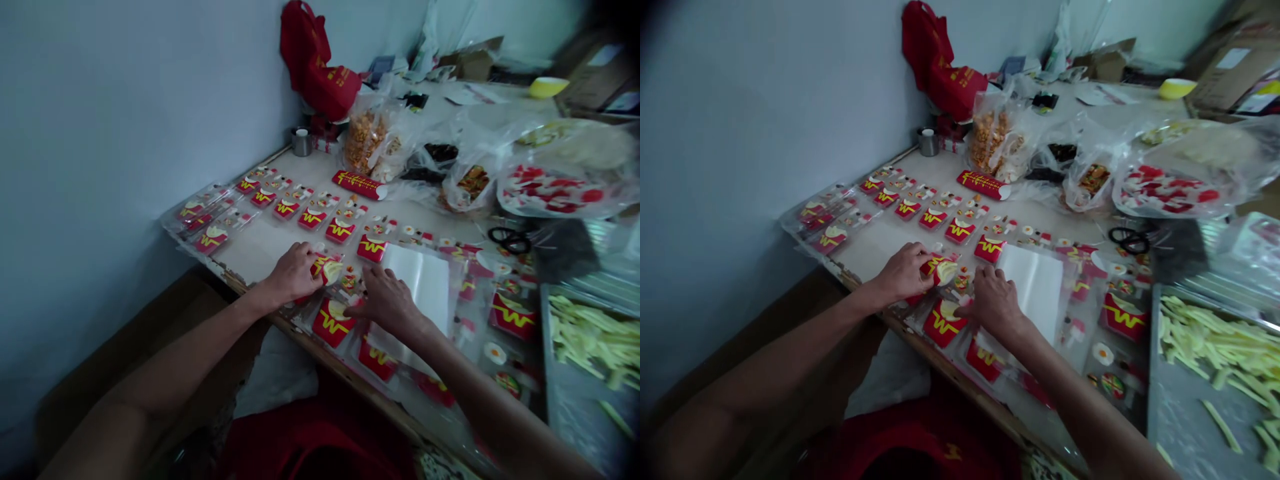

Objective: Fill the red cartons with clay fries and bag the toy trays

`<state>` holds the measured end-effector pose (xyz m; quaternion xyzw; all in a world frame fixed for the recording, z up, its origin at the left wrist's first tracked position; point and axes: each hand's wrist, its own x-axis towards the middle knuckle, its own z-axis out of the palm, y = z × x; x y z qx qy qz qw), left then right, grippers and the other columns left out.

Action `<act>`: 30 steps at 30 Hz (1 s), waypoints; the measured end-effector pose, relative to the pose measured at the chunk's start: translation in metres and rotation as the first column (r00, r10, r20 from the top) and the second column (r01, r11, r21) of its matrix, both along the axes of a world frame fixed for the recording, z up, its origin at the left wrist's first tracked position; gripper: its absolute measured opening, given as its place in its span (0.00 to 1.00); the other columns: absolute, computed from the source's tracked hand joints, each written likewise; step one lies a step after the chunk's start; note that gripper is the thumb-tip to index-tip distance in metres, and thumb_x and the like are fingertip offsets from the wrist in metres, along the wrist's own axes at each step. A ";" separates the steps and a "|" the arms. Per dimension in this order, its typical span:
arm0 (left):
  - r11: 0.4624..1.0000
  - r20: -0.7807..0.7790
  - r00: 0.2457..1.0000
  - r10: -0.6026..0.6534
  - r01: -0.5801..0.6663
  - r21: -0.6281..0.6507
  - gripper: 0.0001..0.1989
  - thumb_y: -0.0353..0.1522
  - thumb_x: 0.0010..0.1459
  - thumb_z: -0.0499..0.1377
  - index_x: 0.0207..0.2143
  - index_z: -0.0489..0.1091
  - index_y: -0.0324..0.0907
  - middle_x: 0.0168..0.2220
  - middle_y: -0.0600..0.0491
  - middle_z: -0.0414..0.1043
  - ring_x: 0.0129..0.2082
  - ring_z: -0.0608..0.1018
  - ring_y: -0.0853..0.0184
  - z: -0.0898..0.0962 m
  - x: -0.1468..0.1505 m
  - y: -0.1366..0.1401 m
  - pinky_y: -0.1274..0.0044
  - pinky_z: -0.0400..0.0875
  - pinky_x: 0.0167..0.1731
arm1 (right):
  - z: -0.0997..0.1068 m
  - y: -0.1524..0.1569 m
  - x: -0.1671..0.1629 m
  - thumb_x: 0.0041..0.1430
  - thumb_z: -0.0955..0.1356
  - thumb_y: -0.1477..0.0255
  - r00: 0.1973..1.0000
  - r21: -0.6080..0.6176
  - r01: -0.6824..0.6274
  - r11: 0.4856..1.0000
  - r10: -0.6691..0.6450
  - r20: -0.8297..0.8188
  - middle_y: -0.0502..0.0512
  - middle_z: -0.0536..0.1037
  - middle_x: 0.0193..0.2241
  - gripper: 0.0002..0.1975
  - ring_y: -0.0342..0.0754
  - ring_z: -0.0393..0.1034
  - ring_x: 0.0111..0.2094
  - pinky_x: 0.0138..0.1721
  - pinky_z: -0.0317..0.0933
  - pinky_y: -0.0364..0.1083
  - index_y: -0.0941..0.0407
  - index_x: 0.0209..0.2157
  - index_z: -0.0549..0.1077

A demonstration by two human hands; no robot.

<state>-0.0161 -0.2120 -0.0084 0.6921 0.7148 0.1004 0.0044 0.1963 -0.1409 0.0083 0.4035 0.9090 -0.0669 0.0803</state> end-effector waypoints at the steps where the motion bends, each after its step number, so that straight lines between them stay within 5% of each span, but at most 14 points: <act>1: 0.999 -0.023 1.000 -0.002 0.001 -0.033 0.16 0.35 0.55 0.62 0.45 0.78 0.37 0.46 0.43 0.74 0.48 0.75 0.57 0.001 0.002 0.003 0.70 0.70 0.53 | -0.001 -0.001 0.002 0.49 0.76 0.49 1.000 -0.011 0.017 1.000 -0.018 -0.012 0.67 0.72 0.53 0.39 0.61 0.67 0.53 0.45 0.63 0.53 0.60 0.54 0.68; 10: 0.982 -0.175 0.972 0.158 -0.173 -0.073 0.12 0.29 0.61 0.55 0.42 0.78 0.39 0.40 0.43 0.78 0.42 0.80 0.54 0.010 0.023 0.006 0.68 0.73 0.40 | -0.009 -0.015 -0.005 0.47 0.76 0.49 0.992 0.024 0.081 0.996 -0.078 -0.103 0.67 0.73 0.50 0.40 0.61 0.68 0.51 0.45 0.66 0.55 0.63 0.53 0.70; 16: 0.991 0.002 0.991 0.131 -0.130 -0.037 0.24 0.34 0.55 0.63 0.55 0.73 0.44 0.48 0.48 0.78 0.48 0.78 0.57 0.008 0.019 -0.002 0.71 0.71 0.49 | -0.012 -0.016 -0.003 0.43 0.79 0.50 0.988 0.025 0.096 0.995 -0.092 -0.125 0.67 0.73 0.50 0.43 0.62 0.68 0.51 0.44 0.67 0.54 0.64 0.54 0.69; 21: 0.982 -0.038 0.982 0.185 -0.186 -0.032 0.17 0.32 0.57 0.61 0.49 0.76 0.41 0.46 0.46 0.77 0.49 0.77 0.58 -0.003 0.023 -0.004 0.71 0.70 0.52 | -0.008 -0.017 -0.004 0.44 0.78 0.51 0.989 0.015 0.103 0.995 -0.101 -0.112 0.68 0.73 0.50 0.41 0.60 0.68 0.51 0.45 0.65 0.53 0.62 0.53 0.70; 30: 0.960 -0.260 0.948 0.184 -0.230 -0.161 0.14 0.28 0.62 0.53 0.40 0.79 0.35 0.39 0.38 0.80 0.41 0.81 0.51 0.013 0.043 0.011 0.67 0.73 0.37 | -0.013 -0.017 -0.005 0.44 0.79 0.51 0.984 0.008 0.104 0.995 -0.102 -0.144 0.67 0.72 0.49 0.40 0.60 0.68 0.50 0.44 0.67 0.52 0.62 0.52 0.71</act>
